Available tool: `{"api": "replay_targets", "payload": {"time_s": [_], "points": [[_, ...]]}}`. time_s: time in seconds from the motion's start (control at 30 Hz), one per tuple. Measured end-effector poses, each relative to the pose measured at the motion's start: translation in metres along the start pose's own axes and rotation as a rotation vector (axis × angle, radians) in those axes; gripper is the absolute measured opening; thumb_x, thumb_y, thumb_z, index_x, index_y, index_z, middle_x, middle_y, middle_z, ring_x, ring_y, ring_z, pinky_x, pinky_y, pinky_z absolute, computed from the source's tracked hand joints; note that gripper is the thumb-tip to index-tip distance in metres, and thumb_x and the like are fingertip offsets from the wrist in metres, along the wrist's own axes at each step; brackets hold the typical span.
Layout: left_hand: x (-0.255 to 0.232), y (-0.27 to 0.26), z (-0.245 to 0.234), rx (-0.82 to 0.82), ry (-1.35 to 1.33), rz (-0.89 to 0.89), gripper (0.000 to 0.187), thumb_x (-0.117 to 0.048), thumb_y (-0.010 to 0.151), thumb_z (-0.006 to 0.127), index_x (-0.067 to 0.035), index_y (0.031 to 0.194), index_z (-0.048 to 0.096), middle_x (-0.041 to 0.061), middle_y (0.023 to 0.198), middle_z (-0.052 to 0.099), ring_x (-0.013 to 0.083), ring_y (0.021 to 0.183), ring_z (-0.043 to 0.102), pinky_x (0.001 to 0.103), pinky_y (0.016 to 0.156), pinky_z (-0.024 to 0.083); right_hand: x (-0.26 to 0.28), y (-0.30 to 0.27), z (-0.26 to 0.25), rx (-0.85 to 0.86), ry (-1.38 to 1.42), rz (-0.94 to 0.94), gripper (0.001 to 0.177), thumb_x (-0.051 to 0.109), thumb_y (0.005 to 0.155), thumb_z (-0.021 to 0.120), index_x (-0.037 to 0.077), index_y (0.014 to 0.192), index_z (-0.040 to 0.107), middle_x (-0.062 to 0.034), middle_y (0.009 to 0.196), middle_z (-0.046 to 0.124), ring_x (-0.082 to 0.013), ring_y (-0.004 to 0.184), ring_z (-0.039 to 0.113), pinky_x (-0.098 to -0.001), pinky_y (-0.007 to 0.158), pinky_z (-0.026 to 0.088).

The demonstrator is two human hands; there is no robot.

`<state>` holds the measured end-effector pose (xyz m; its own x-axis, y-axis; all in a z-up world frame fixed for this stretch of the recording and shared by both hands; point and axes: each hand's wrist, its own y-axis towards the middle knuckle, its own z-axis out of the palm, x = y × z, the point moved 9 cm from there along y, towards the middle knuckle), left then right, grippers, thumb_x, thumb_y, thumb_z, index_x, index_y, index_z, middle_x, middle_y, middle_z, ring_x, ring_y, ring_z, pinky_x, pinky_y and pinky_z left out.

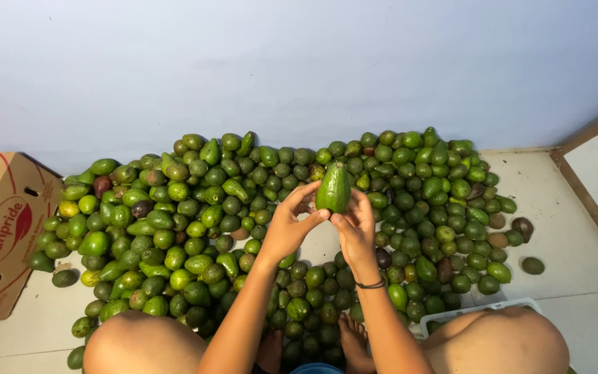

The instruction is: The person sits on the floor surrounded by a large pile of green avocados. They repeatedly pick up individual avocados, inspect them by turning them over in their hands, and then place them into a white crate to their right.

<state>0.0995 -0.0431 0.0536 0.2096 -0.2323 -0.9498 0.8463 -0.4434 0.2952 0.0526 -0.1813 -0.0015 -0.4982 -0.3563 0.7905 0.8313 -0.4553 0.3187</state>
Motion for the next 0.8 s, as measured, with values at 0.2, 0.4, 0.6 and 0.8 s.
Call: {"api": "replay_targets", "payload": {"time_s": [0.2,0.4,0.6,0.8], "points": [[0.003,0.020,0.001,-0.047,-0.005,-0.028,0.063,-0.008,0.079,0.088,0.006,0.135,0.063,0.021,0.119,0.068,0.0308,0.107,0.067,0.036,0.087,0.057,-0.003,0.022,-0.012,0.025,-0.225,-0.004,0.067,0.009,0.084,0.081,0.001,0.143,0.052,-0.0119,0.135,0.061,-0.0250,0.111,0.069,-0.0358,0.093,0.060],[0.008,0.034,0.007,-0.152,0.080,-0.016,0.065,-0.009,0.079,0.089,0.011,0.133,0.059,0.025,0.122,0.062,0.0381,0.113,0.065,0.042,0.094,0.056,0.036,0.040,0.020,0.064,-0.781,-0.168,0.081,0.002,0.080,0.085,-0.001,0.152,0.047,-0.0167,0.133,0.052,-0.0362,0.120,0.061,-0.0414,0.099,0.057],[0.036,0.051,-0.004,-0.136,-0.011,-0.103,0.064,-0.020,0.086,0.085,0.005,0.138,0.057,0.021,0.125,0.061,0.0307,0.116,0.063,0.043,0.096,0.056,0.015,0.065,0.006,0.067,-0.483,-0.020,0.082,-0.004,0.078,0.082,0.001,0.150,0.045,-0.0180,0.135,0.056,-0.0301,0.117,0.064,-0.0398,0.097,0.060],[0.036,0.066,-0.003,-0.021,-0.178,-0.220,0.056,-0.025,0.098,0.073,-0.001,0.146,0.056,0.022,0.133,0.064,0.0306,0.118,0.064,0.043,0.094,0.058,-0.024,0.088,-0.015,0.043,-0.242,0.120,0.065,0.000,0.076,0.087,0.005,0.132,0.055,-0.0055,0.115,0.068,-0.0155,0.100,0.070,-0.0299,0.081,0.064]]}}
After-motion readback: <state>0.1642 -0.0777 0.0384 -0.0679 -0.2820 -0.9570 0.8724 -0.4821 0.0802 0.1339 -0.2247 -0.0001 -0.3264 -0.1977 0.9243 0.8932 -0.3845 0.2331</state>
